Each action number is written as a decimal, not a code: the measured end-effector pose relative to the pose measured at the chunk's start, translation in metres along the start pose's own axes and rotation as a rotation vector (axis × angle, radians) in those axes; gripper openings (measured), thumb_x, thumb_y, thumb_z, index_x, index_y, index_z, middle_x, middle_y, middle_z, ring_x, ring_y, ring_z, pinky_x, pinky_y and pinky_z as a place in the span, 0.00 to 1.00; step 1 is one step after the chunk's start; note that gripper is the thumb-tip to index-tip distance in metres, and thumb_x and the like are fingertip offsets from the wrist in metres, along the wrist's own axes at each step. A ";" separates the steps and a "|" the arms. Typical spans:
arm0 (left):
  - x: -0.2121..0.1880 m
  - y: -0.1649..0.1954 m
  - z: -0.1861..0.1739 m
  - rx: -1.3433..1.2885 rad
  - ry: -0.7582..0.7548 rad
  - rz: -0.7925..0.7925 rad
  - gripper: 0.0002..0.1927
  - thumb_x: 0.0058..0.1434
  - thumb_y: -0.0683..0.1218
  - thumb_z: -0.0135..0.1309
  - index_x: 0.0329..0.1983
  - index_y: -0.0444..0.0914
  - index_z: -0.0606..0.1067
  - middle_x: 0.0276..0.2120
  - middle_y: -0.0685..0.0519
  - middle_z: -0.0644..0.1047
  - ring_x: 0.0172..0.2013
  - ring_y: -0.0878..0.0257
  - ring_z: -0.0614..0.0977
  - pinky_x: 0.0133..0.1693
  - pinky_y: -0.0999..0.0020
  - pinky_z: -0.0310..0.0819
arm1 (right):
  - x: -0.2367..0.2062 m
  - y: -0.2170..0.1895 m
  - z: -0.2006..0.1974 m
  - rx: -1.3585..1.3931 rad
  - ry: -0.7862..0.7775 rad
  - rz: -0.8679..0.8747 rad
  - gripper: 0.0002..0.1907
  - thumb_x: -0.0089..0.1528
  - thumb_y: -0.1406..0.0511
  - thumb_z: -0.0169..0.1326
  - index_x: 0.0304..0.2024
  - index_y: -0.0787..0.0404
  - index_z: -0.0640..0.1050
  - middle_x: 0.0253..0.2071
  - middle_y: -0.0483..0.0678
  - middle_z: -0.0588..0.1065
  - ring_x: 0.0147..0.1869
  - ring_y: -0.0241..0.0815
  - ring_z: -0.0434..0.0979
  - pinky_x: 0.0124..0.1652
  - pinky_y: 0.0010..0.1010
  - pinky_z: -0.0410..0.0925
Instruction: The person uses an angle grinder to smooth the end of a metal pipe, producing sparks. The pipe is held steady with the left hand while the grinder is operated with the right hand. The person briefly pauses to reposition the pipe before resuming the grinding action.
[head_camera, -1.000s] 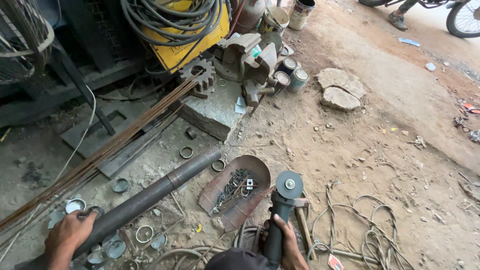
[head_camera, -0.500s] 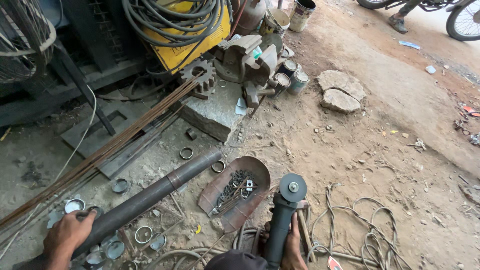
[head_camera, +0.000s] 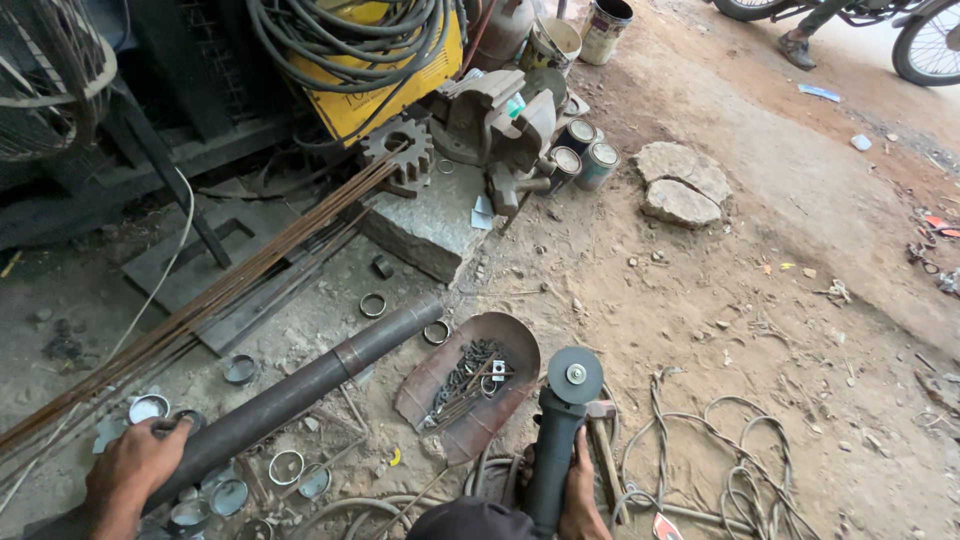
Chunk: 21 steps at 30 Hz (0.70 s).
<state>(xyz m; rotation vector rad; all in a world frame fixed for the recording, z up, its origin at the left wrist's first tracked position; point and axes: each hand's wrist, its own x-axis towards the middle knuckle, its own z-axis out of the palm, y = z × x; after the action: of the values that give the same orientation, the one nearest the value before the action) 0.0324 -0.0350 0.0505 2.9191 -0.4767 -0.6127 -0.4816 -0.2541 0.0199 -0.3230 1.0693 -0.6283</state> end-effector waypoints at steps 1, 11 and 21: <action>0.000 0.001 -0.001 -0.005 -0.003 -0.004 0.37 0.59 0.72 0.53 0.67 0.52 0.76 0.60 0.42 0.79 0.59 0.38 0.79 0.58 0.43 0.74 | 0.000 0.000 0.000 0.000 -0.009 0.021 0.44 0.59 0.30 0.34 0.32 0.64 0.75 0.18 0.51 0.71 0.19 0.47 0.70 0.21 0.37 0.66; 0.002 0.003 0.000 0.028 -0.038 -0.055 0.37 0.60 0.72 0.52 0.68 0.53 0.74 0.59 0.44 0.80 0.58 0.40 0.80 0.57 0.43 0.74 | -0.010 -0.002 0.007 -0.031 0.055 0.039 0.44 0.61 0.31 0.34 0.33 0.64 0.75 0.19 0.51 0.72 0.20 0.47 0.71 0.22 0.36 0.67; 0.001 0.002 0.000 0.018 -0.031 -0.055 0.35 0.59 0.72 0.52 0.66 0.54 0.76 0.60 0.43 0.79 0.59 0.38 0.80 0.57 0.43 0.74 | -0.009 -0.002 0.009 -0.024 0.059 0.016 0.41 0.59 0.33 0.36 0.32 0.62 0.76 0.19 0.51 0.73 0.20 0.47 0.72 0.23 0.37 0.67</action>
<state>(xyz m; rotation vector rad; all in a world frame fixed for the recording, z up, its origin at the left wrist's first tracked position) 0.0332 -0.0373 0.0506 2.9527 -0.4085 -0.6645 -0.4774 -0.2503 0.0314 -0.3180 1.1354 -0.6149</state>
